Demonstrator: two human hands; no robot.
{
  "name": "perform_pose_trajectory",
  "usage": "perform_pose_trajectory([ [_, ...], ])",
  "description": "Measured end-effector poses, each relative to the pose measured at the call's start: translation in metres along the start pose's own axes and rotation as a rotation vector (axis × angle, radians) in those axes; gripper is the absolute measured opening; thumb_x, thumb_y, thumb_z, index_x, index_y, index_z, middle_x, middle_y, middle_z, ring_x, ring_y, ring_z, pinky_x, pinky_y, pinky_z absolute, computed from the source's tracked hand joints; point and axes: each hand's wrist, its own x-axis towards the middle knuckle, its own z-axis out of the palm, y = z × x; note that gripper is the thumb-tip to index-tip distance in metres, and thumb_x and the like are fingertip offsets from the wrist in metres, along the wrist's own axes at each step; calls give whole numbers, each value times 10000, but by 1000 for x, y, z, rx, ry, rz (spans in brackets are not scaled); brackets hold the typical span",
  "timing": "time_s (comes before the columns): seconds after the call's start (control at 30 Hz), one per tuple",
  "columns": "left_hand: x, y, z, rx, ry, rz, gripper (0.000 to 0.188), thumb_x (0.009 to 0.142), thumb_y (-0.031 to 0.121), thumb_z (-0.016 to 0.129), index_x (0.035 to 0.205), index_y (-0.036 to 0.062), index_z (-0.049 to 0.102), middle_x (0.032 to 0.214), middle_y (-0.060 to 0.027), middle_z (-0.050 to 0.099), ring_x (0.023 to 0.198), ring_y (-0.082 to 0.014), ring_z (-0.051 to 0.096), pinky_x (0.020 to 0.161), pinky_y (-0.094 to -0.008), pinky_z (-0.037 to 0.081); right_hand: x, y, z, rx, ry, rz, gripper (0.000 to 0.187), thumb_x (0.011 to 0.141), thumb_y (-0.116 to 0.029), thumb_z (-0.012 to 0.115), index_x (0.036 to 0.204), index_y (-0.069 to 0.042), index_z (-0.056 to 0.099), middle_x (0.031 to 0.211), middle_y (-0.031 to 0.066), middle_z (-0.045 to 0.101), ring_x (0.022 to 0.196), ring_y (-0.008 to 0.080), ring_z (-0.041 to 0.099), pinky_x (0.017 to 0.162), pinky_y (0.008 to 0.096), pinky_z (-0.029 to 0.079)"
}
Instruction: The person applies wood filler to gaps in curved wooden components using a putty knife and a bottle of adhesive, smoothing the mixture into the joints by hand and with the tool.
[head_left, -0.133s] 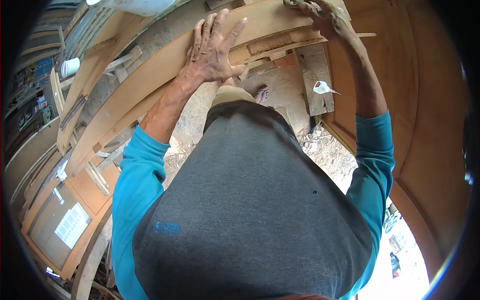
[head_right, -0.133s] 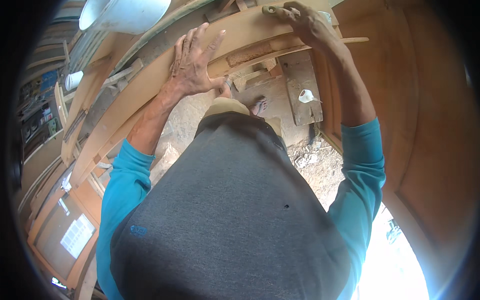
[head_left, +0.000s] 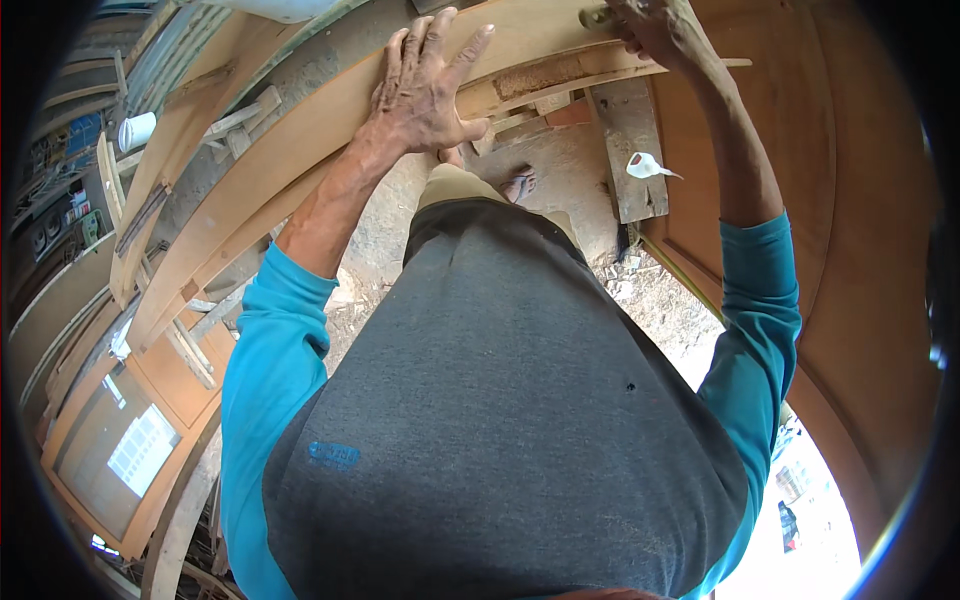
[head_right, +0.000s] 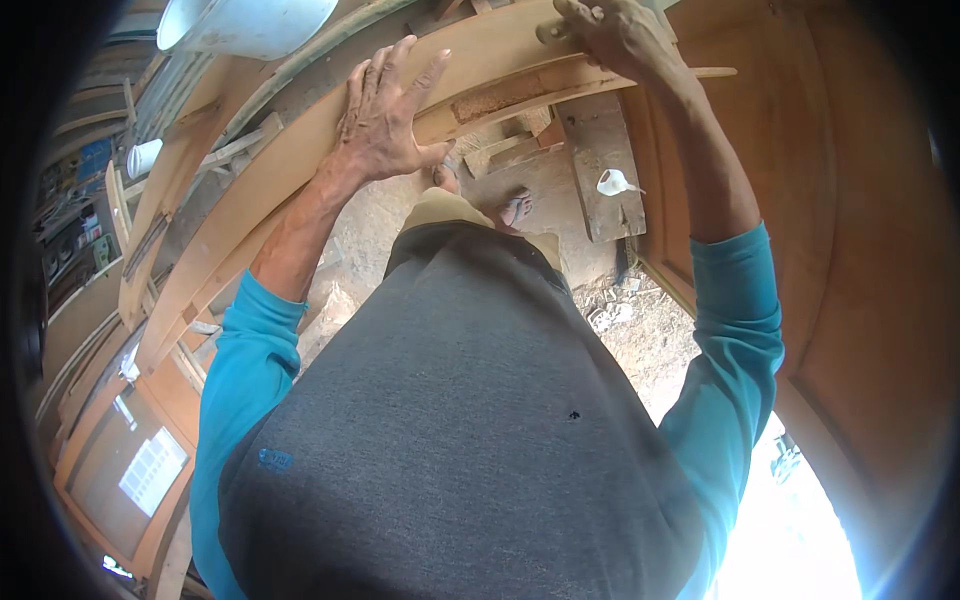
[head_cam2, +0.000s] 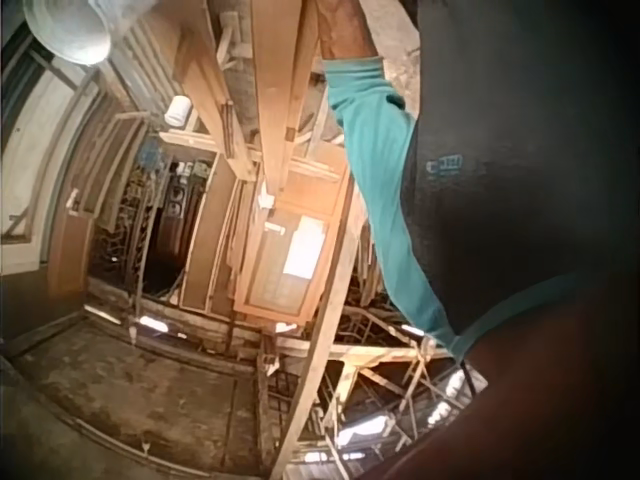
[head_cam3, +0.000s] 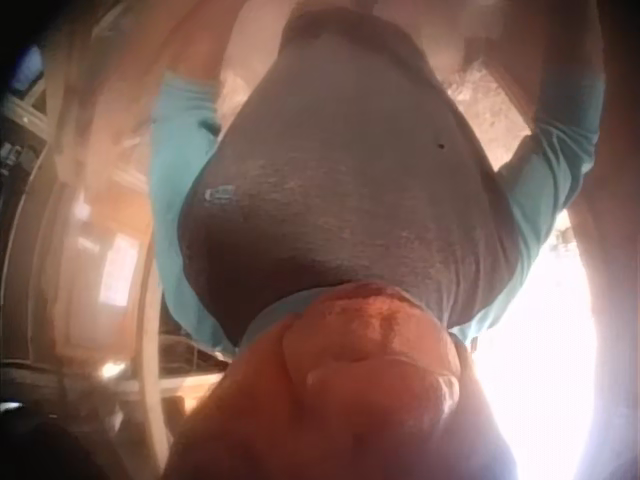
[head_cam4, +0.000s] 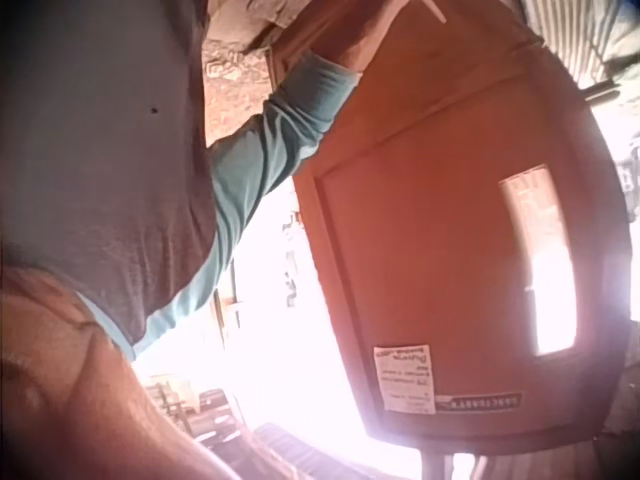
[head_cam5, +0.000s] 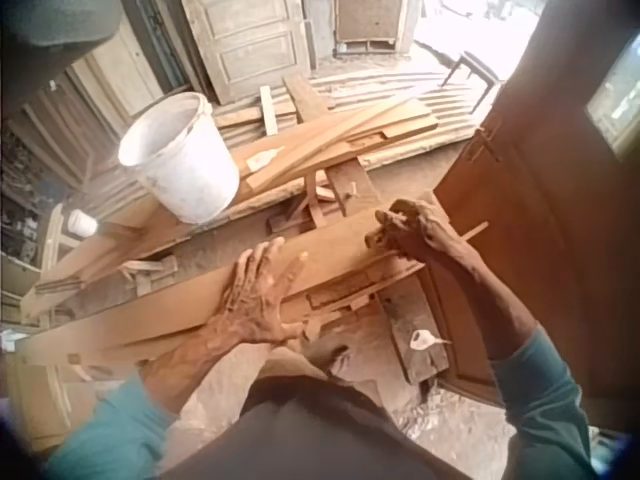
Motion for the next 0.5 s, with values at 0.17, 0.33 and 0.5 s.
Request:
perform_pose_trajectory([
  [0.17,-1,-5,4,-19,10,10,1163,671,538,848,1701,232,403,1646,-319,302,1517,-498,292,1257,-661,220,-27,-15,-30,21,85,-39,343,1045,-345,716,1089,-5,712,798,117,758,680,182,726,591,352,562],
  [0.33,0,-4,3,-31,-4,24,1181,671,527,878,1699,196,401,1642,-306,322,1504,-483,323,1244,-640,240,-118,-77,-53,-114,417,-49,288,1048,-123,545,1266,8,679,987,190,768,830,241,757,735,380,586],
  [0.5,-3,-1,2,-18,-13,-7,1186,663,517,883,1695,182,405,1640,-306,316,1493,-482,328,1230,-626,258,-193,-81,19,-14,513,-263,600,941,84,540,1528,-41,560,957,111,683,742,191,678,645,340,562],
])
